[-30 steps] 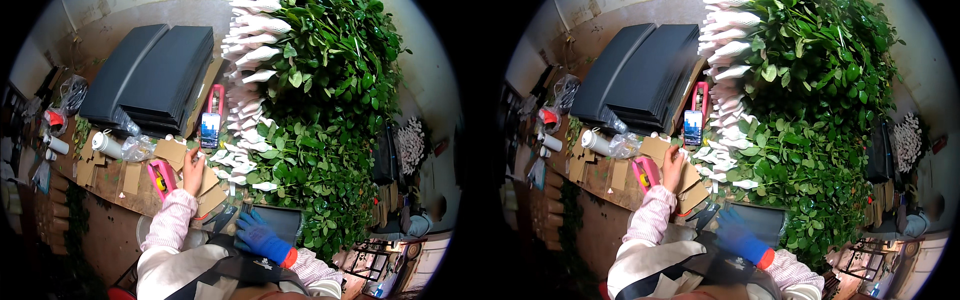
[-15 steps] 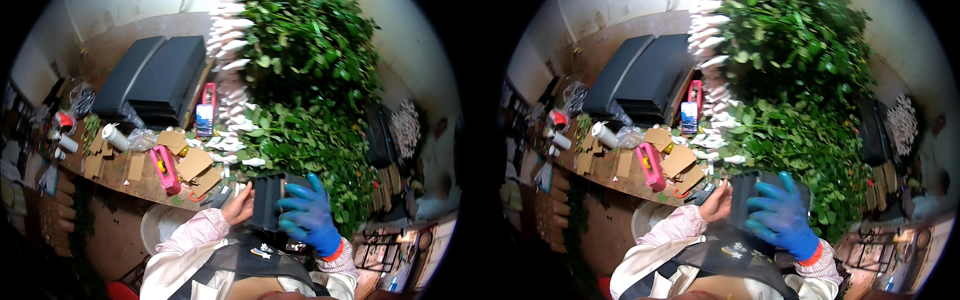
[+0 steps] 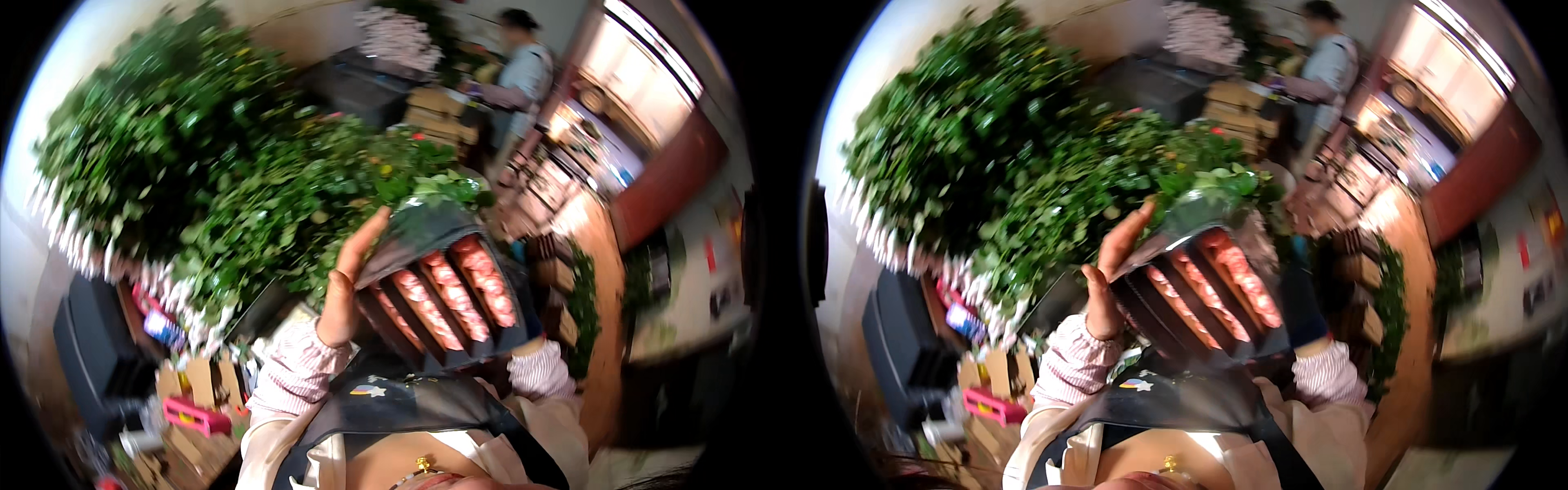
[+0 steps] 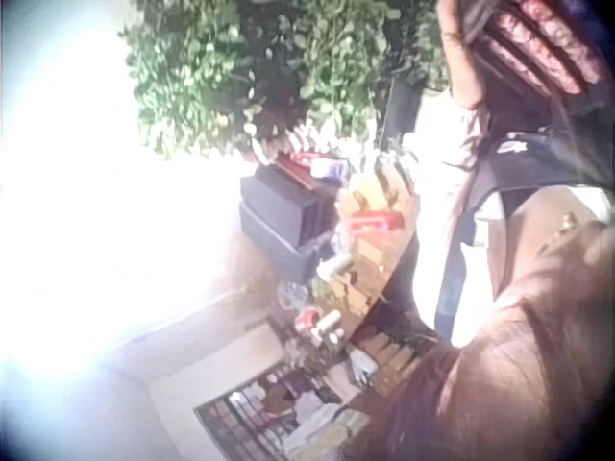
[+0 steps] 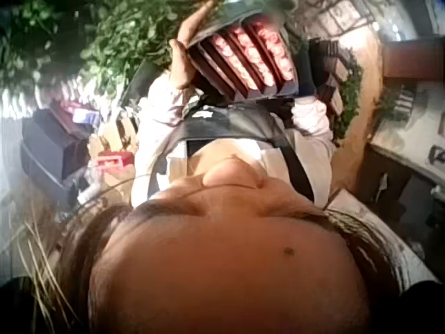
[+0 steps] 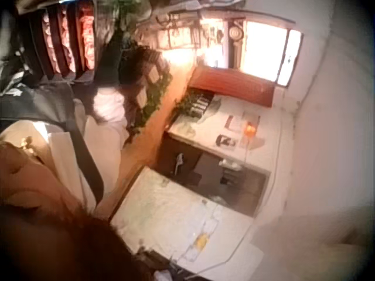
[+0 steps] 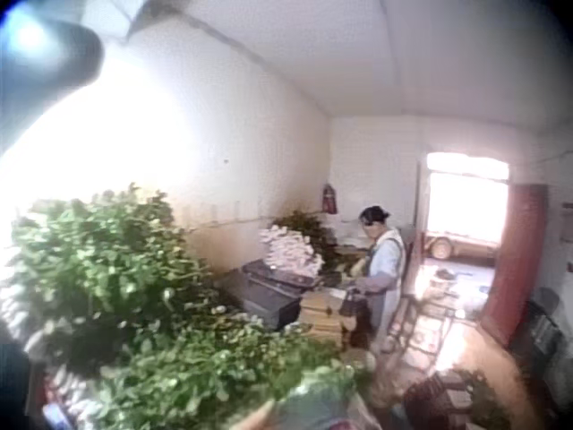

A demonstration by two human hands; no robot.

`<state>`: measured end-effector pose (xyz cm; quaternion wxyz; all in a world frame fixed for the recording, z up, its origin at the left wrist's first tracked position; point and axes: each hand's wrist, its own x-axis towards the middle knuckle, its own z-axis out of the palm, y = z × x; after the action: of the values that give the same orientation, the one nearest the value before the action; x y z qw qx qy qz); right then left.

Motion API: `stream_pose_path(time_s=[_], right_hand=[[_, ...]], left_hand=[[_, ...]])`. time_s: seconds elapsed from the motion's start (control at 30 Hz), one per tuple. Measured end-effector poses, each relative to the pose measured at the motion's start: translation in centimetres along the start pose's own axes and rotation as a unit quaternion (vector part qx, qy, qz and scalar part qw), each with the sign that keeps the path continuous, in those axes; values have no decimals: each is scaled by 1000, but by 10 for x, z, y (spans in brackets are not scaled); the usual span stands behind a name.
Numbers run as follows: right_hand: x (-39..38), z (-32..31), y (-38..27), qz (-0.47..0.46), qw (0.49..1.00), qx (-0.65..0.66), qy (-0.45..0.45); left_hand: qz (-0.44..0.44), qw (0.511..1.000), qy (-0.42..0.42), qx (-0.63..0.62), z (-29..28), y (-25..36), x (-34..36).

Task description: The person arranges white flowers and green leaves into black trays. They place the flowers and leaves into the trays, then cover them with cardboard and secure them with tape.

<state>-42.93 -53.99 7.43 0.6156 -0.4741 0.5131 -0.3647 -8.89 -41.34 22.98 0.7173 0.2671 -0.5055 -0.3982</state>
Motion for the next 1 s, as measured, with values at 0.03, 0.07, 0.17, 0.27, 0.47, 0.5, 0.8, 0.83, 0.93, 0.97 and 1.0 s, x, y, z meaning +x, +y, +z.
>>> stream_pose_path(time_s=[0.03, 0.07, 0.17, 0.27, 0.47, 0.5, 0.8, 0.83, 0.93, 0.97, 1.0], right_hand=[[-6, -7, 1, -1, 1000, 30, 6], [-13, -14, 0, -9, 998, 52, 20], [-38, -38, -13, -45, 991, 108, 58], [-67, -62, -45, -88, 983, 136, 86], [-98, -87, -136, -179, 968, 161, 67], [-96, -88, -153, -186, 967, 166, 54], [-77, -69, -192, -168, 964, 206, -17], [-74, -68, -191, -163, 963, 212, -22], [-69, -65, -182, -152, 963, 222, -30], [-69, -66, -179, -150, 962, 224, -31], [-66, -63, -176, -146, 962, 228, -34]], left_hand=[[32, 996, -65, 57, 6, -17, 9], [51, 993, -84, 69, 23, -24, 18], [100, 982, -134, 83, 60, -29, 41], [132, 974, -176, 52, 90, -21, 64], [52, 960, -266, -64, 127, -20, 89], [29, 954, -283, -92, 130, -26, 93], [-105, 949, -247, -166, 148, -81, 97], [-111, 948, -247, -166, 148, -87, 96], [-129, 943, -262, -158, 142, -104, 94], [-139, 944, -255, -153, 141, -108, 93], [-150, 946, -247, -147, 139, -111, 91]])
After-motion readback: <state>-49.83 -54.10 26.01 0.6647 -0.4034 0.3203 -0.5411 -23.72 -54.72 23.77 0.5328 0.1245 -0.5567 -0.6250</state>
